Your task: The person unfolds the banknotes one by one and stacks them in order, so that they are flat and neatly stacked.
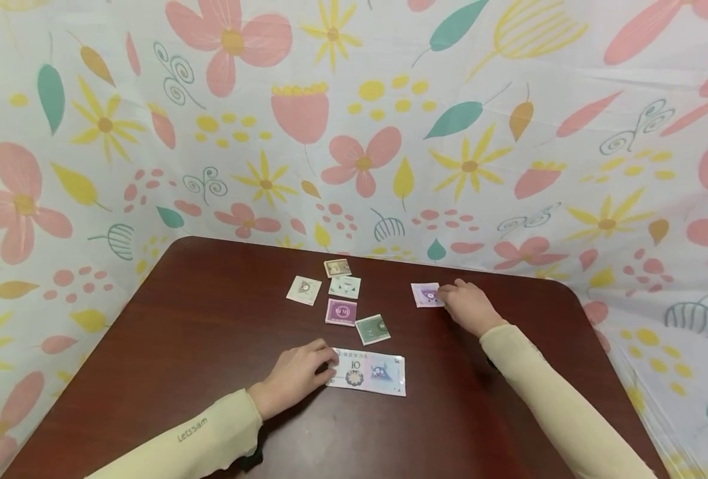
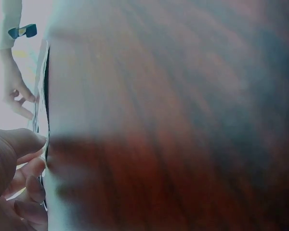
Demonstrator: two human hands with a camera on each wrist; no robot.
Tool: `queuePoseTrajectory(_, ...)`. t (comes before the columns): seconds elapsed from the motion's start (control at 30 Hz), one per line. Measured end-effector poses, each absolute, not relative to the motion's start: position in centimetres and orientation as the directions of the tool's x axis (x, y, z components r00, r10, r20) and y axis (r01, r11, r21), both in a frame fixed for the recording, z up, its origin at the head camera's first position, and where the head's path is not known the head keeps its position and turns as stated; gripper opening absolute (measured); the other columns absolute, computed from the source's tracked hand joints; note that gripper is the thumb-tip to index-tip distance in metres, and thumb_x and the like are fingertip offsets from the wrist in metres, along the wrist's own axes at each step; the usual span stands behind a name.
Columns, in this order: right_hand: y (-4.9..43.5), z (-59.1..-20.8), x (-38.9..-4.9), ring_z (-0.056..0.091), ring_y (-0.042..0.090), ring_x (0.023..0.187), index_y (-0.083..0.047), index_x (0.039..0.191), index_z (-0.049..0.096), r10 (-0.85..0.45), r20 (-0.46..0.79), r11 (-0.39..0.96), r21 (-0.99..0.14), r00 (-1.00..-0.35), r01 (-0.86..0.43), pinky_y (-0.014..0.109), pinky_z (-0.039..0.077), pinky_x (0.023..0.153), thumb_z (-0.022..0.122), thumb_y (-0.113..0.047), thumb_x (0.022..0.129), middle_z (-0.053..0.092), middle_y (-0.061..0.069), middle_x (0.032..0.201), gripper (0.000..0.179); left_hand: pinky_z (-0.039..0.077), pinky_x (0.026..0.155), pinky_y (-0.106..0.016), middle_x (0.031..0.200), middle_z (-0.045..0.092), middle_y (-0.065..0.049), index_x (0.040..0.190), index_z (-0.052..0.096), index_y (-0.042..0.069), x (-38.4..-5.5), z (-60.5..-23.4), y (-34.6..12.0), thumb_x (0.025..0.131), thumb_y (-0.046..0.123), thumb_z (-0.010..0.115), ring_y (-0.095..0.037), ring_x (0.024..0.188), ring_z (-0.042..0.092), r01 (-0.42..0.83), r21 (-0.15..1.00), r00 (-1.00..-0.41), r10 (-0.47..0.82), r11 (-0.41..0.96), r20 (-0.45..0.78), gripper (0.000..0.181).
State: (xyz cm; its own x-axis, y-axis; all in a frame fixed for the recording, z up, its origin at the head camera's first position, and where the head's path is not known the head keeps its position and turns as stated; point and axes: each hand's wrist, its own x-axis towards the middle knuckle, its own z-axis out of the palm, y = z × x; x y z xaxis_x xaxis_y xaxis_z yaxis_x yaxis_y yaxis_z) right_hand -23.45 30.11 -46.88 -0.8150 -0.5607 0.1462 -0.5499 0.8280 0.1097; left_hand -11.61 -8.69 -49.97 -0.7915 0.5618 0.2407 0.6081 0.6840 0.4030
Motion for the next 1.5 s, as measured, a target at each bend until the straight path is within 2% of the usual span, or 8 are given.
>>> queuePoseTrajectory(0.3,30.3,-46.7,-23.5,0.058,0.027,0.076,-0.010,0.080,0.075,-0.698,0.107,0.696,0.335,-0.708,-0.635,0.038,0.050,0.070,0.080,0.008,0.079,0.075,0.006,0.082,0.018,0.055,0.067,-0.033,0.098,0.066,0.004,0.105,0.076,0.014,-11.6,-50.1,-8.7,0.092,0.017,0.080,-0.013,0.084,0.069,0.626,0.405,-0.778,0.567,0.667,0.270,0.014)
queuePoseTrajectory(0.4,30.4,-46.4,-23.4,0.060,0.025,0.075,-0.010,0.080,0.076,-0.680,0.105,0.726,0.236,-0.726,-0.646,0.038,0.052,0.069,0.082,0.001,0.082,0.073,0.006,0.079,0.013,0.056,0.066,-0.033,0.097,0.067,0.004,0.104,0.076,0.014,-11.5,-50.1,-8.7,0.092,0.016,0.080,-0.013,0.083,0.069,0.633,0.400,-0.773,0.569,0.662,0.281,0.013)
queuePoseTrajectory(0.5,30.5,-46.2,-23.5,0.064,0.026,0.082,-0.009,0.091,0.078,-0.577,0.094,0.816,0.014,-0.811,-0.578,0.044,0.057,0.077,0.082,-0.008,0.089,0.072,0.007,0.088,0.004,0.056,0.067,-0.033,0.097,0.067,0.004,0.103,0.076,0.015,-11.4,-50.1,-8.7,0.092,0.016,0.080,-0.014,0.083,0.070,0.633,0.396,-0.773,0.569,0.665,0.282,0.013)
queuePoseTrajectory(0.63,30.6,-46.2,-24.3,0.066,0.033,0.100,-0.002,0.115,0.074,-0.391,0.012,0.899,-0.213,-0.920,-0.384,0.053,0.055,0.091,0.076,-0.017,0.096,0.069,0.015,0.109,0.024,0.056,0.067,-0.034,0.098,0.067,0.005,0.103,0.076,0.015,-11.3,-49.9,-8.9,0.092,0.016,0.080,-0.014,0.084,0.070,0.622,0.397,-0.782,0.564,0.675,0.266,0.012)
queuePoseTrajectory(0.83,31.4,-46.9,-25.1,0.059,0.043,0.114,0.007,0.140,0.059,-0.301,-0.097,0.916,-0.306,-0.949,-0.260,0.061,0.049,0.098,0.073,-0.022,0.099,0.054,0.031,0.132,0.052,0.056,0.068,-0.035,0.098,0.067,0.005,0.104,0.076,0.015,-11.2,-50.0,-8.6,0.092,0.016,0.079,-0.014,0.085,0.069,0.625,0.401,-0.780,0.564,0.670,0.272,0.012)
queuePoseTrajectory(1.0,31.5,-47.0,-25.0,0.059,0.042,0.110,0.001,0.132,0.064,-0.290,-0.090,0.914,-0.321,-0.953,-0.248,0.062,0.049,0.098,0.075,-0.021,0.097,0.054,0.029,0.131,0.042,0.056,0.068,-0.034,0.098,0.067,0.005,0.103,0.076,0.015,-11.3,-50.0,-8.6,0.091,0.016,0.081,-0.013,0.084,0.069,0.631,0.392,-0.775,0.566,0.669,0.282,0.012)
queuePoseTrajectory(1.23,31.7,-46.8,-25.2,0.058,0.039,0.104,0.003,0.116,0.063,-0.269,-0.109,0.908,-0.359,-0.957,-0.215,0.059,0.048,0.098,0.080,-0.024,0.093,0.054,0.028,0.126,0.040,0.056,0.069,-0.035,0.099,0.068,0.004,0.103,0.076,0.015,-11.2,-49.9,-8.5,0.090,0.016,0.081,-0.014,0.085,0.070,0.594,0.420,-0.803,0.535,0.686,0.261,0.013)
queuePoseTrajectory(1.5,31.7,-46.7,-25.5,0.054,0.032,0.092,-0.001,0.105,0.055,-0.286,-0.107,0.876,-0.433,-0.952,-0.214,0.049,0.049,0.087,0.083,-0.020,0.090,0.059,0.018,0.103,0.037,0.056,0.067,-0.035,0.097,0.067,0.006,0.101,0.076,0.015,-10.9,-50.0,-8.3,0.089,0.016,0.082,-0.013,0.084,0.069,0.570,0.446,-0.820,0.512,0.691,0.254,0.013)
